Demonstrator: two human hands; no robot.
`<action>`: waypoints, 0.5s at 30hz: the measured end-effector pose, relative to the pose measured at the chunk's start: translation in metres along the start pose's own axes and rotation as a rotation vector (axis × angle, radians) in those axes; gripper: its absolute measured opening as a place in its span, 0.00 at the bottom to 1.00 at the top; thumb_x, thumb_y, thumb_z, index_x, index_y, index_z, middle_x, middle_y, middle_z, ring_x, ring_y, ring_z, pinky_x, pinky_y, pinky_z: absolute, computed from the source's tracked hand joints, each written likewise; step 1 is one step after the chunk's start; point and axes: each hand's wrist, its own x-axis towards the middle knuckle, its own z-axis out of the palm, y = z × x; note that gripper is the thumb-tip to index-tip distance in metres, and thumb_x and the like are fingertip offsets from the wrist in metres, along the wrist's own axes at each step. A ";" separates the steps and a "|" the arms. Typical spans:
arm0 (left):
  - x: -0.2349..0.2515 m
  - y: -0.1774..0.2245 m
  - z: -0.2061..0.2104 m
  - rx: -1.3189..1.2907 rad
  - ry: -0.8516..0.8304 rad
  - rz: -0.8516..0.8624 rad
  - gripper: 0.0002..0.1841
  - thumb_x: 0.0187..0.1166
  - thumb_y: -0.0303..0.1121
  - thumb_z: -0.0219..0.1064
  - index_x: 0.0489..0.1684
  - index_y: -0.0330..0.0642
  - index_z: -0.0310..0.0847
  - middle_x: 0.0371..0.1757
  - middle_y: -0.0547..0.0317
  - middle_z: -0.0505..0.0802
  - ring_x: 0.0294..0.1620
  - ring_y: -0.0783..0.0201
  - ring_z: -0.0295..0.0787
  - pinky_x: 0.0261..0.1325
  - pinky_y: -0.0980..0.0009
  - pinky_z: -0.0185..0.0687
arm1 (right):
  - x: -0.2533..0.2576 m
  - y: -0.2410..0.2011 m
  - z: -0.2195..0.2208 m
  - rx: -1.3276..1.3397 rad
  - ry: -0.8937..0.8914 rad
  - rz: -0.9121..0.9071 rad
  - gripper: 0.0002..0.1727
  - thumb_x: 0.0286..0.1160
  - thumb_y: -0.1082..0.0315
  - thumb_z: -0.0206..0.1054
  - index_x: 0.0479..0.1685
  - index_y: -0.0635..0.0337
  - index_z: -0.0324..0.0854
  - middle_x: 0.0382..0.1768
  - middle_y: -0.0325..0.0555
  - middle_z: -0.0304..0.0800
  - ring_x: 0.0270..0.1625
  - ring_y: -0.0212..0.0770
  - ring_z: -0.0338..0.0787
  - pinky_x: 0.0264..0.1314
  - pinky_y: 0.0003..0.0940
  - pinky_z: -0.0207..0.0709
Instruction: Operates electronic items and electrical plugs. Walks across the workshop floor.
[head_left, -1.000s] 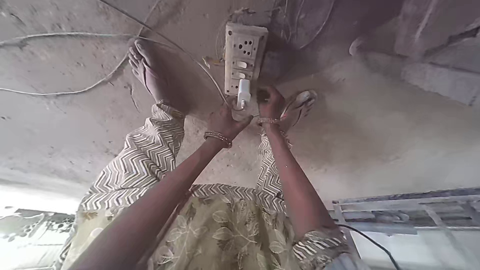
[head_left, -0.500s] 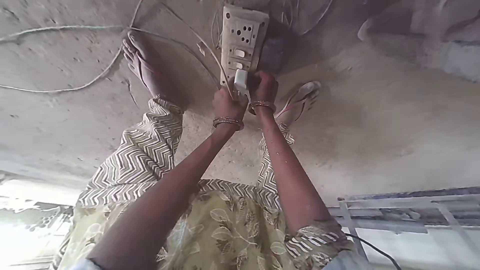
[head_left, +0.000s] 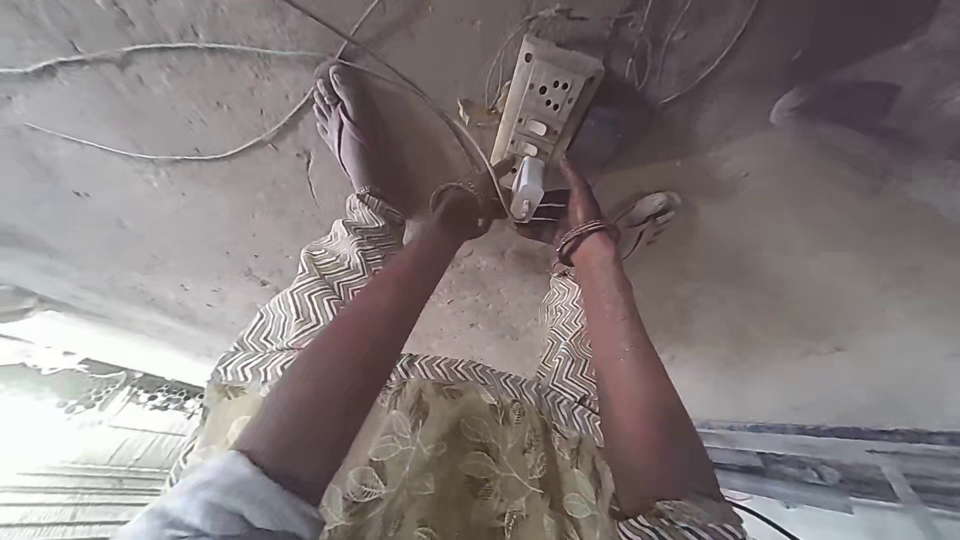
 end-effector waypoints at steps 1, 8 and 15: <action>0.006 0.002 0.005 -0.016 0.041 -0.004 0.37 0.83 0.68 0.51 0.72 0.44 0.79 0.65 0.51 0.88 0.69 0.53 0.82 0.73 0.45 0.72 | -0.002 -0.001 -0.002 0.005 -0.037 0.030 0.40 0.86 0.34 0.48 0.74 0.64 0.69 0.58 0.61 0.84 0.48 0.52 0.91 0.47 0.46 0.87; 0.019 0.004 0.013 -0.013 0.129 0.058 0.31 0.85 0.60 0.58 0.68 0.41 0.80 0.57 0.50 0.92 0.55 0.58 0.88 0.58 0.55 0.82 | -0.006 -0.003 0.015 0.008 -0.108 0.069 0.29 0.86 0.43 0.55 0.77 0.50 0.71 0.60 0.52 0.84 0.55 0.49 0.89 0.50 0.46 0.86; 0.021 -0.004 0.027 -0.310 0.061 0.098 0.27 0.90 0.53 0.56 0.71 0.37 0.75 0.56 0.45 0.89 0.53 0.56 0.88 0.55 0.54 0.87 | 0.005 0.009 0.031 0.149 0.000 -0.021 0.27 0.84 0.47 0.62 0.75 0.50 0.77 0.65 0.46 0.84 0.63 0.41 0.84 0.63 0.42 0.80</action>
